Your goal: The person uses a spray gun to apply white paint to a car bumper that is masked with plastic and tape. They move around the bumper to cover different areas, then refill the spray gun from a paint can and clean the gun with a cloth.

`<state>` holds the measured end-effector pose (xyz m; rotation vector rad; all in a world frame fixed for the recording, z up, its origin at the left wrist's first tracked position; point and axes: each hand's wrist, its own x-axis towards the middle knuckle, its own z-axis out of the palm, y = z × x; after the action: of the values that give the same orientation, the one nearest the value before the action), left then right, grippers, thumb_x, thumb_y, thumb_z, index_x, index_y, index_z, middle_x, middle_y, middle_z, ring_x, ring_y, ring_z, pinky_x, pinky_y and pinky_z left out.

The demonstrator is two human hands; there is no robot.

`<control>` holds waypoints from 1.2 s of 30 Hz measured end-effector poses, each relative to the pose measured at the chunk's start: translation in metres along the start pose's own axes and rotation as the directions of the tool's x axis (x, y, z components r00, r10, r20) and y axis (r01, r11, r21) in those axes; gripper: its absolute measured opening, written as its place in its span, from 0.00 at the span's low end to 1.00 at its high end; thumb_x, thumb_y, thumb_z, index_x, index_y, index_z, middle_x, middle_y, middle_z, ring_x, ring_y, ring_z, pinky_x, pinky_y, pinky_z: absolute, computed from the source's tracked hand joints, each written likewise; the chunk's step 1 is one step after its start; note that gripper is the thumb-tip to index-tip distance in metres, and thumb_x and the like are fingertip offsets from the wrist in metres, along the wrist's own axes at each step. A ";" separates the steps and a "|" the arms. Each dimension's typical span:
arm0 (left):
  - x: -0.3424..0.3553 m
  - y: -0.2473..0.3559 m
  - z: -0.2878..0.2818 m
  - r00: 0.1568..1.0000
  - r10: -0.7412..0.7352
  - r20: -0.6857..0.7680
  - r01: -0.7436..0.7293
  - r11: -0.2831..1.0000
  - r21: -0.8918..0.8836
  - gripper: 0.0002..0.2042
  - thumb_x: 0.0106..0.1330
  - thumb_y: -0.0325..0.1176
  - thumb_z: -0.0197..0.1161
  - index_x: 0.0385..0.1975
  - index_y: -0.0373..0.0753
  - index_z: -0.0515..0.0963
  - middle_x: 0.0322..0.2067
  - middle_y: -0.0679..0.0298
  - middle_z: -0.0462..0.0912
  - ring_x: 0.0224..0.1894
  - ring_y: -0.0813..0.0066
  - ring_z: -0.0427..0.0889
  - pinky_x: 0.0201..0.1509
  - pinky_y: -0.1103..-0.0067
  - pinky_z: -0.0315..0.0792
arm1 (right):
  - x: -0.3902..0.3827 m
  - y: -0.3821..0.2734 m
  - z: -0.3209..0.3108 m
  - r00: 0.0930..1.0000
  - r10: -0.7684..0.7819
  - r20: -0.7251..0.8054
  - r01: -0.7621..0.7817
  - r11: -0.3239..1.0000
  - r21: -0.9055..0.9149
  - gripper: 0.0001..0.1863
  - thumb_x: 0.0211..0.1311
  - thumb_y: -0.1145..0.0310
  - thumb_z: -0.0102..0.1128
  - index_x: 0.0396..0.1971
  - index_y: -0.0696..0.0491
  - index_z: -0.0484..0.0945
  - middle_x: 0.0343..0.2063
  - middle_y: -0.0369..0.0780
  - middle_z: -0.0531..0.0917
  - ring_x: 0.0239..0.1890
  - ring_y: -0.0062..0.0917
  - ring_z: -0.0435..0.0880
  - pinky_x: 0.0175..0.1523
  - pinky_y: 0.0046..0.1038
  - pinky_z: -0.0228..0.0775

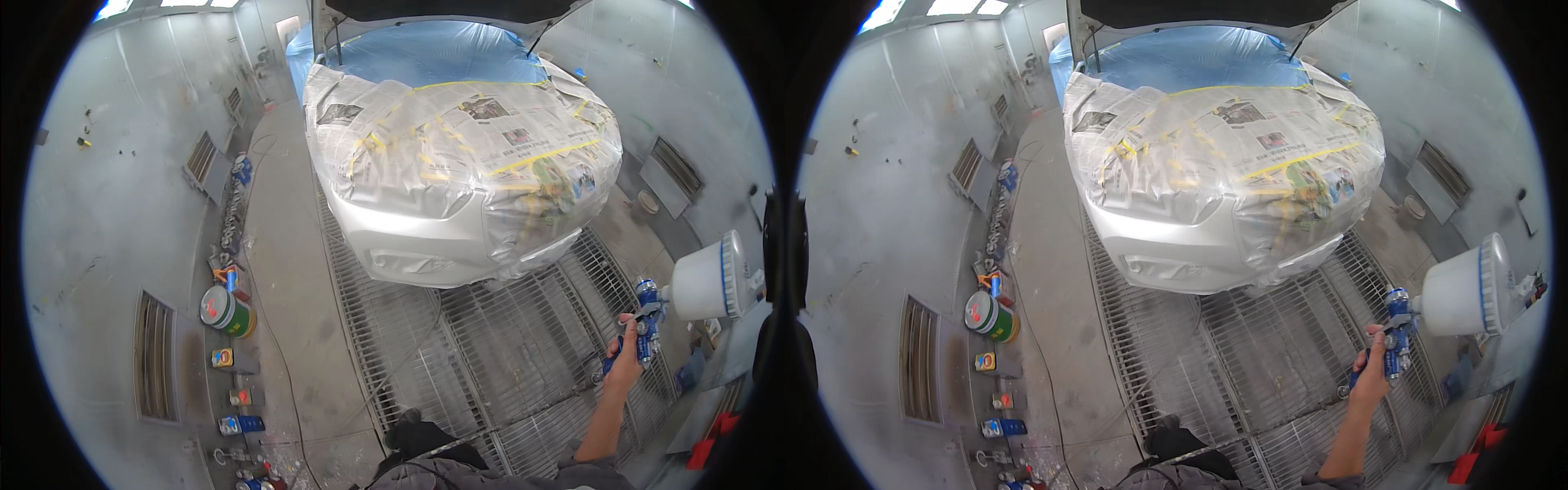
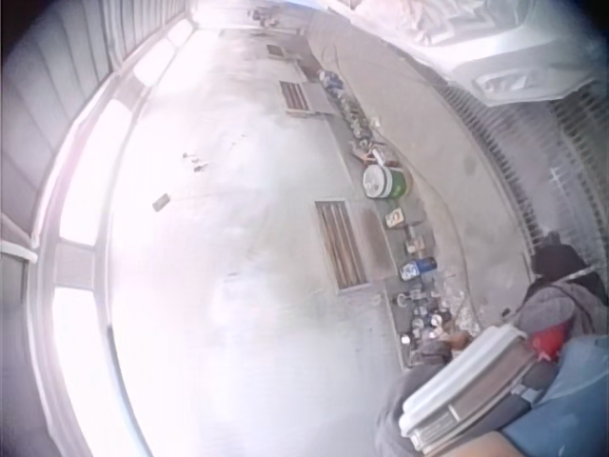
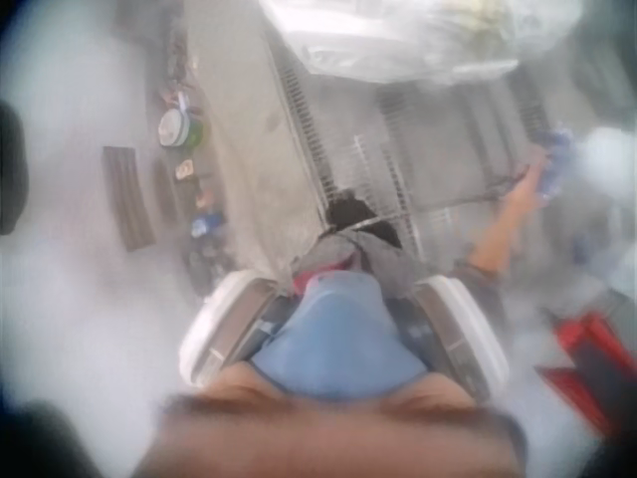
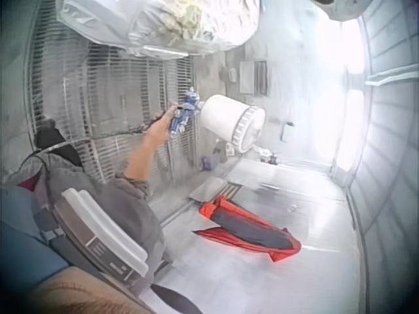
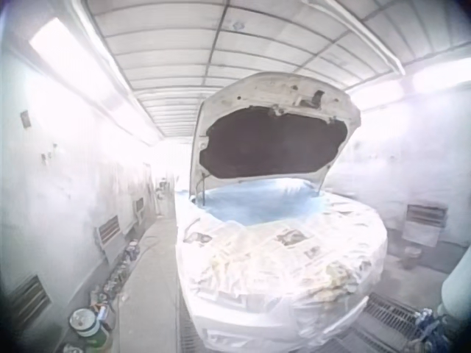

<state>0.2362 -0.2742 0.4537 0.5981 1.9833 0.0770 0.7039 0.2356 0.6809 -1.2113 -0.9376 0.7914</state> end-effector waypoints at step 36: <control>0.011 0.673 0.505 0.988 -0.076 -0.138 0.032 0.953 -0.300 0.16 0.77 0.44 0.58 0.47 0.37 0.84 0.38 0.43 0.87 0.42 0.38 0.86 0.45 0.55 0.80 | 0.436 0.539 -0.058 0.790 0.492 0.365 -0.437 0.870 -0.227 0.13 0.69 0.67 0.72 0.48 0.57 0.82 0.28 0.29 0.80 0.26 0.11 0.74 0.30 0.19 0.67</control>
<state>0.9175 0.2184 0.4081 0.3500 2.0776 0.3892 0.9311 0.7037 0.2189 -1.4481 -1.0543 1.4489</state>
